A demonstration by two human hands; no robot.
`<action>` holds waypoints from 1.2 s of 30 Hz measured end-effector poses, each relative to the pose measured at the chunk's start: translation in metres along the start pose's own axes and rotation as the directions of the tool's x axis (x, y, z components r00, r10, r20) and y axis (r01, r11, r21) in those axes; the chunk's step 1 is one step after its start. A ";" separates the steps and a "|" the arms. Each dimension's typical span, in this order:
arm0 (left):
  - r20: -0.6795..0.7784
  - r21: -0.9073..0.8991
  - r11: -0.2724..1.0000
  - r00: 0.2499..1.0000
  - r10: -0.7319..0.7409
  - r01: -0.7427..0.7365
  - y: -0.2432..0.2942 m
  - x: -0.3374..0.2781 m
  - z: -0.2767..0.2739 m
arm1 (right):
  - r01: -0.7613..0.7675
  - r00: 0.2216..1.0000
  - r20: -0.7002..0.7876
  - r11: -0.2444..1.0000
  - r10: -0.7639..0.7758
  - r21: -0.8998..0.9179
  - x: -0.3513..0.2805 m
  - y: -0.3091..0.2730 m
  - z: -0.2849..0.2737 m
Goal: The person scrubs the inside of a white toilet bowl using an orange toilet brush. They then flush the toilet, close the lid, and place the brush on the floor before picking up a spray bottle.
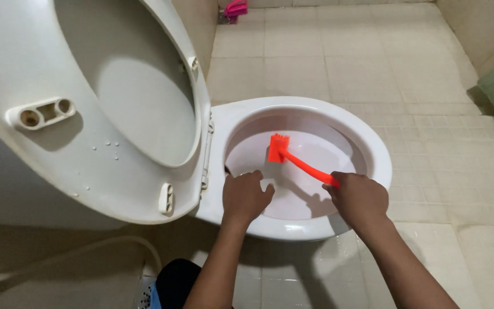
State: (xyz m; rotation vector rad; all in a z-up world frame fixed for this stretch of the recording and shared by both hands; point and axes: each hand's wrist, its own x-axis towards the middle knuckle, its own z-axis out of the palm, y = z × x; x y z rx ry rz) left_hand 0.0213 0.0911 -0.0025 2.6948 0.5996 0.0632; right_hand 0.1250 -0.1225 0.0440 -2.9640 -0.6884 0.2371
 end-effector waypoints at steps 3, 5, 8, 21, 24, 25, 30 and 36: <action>0.018 0.010 1.000 1.000 -0.002 0.002 0.002 -0.001 -0.005 | 0.088 0.995 -0.044 0.996 -0.088 -0.002 0.017 -0.010 0.026; 0.004 0.010 1.000 1.000 0.008 -0.008 -0.001 -0.001 -0.001 | 0.108 0.993 -0.037 0.994 -0.108 -0.007 0.017 -0.018 0.027; -0.021 -0.014 1.000 1.000 0.018 -0.019 0.000 -0.004 -0.004 | 0.135 0.991 -0.014 0.990 -0.136 -0.042 0.018 -0.013 0.020; -0.117 -0.097 0.995 0.993 0.023 -0.034 -0.001 -0.006 -0.003 | 0.186 0.982 -0.022 0.982 -0.187 -0.040 0.030 -0.015 0.043; -0.141 -0.092 0.995 0.990 0.022 -0.035 -0.005 -0.003 0.004 | 0.213 0.977 -0.018 0.976 -0.214 -0.043 0.030 -0.017 0.035; -0.146 -0.095 0.995 0.989 0.013 -0.027 -0.005 -0.005 0.005 | 0.222 0.975 -0.017 0.974 -0.223 -0.046 0.028 -0.010 0.031; -0.062 -0.055 0.998 0.998 0.024 -0.027 -0.001 -0.005 -0.001 | 0.136 0.991 0.011 0.988 -0.135 -0.067 0.020 0.023 0.000; -0.017 -0.037 0.999 1.000 0.015 -0.016 0.002 -0.006 -0.003 | 0.122 0.990 -0.062 0.991 -0.125 -0.051 0.026 0.023 0.016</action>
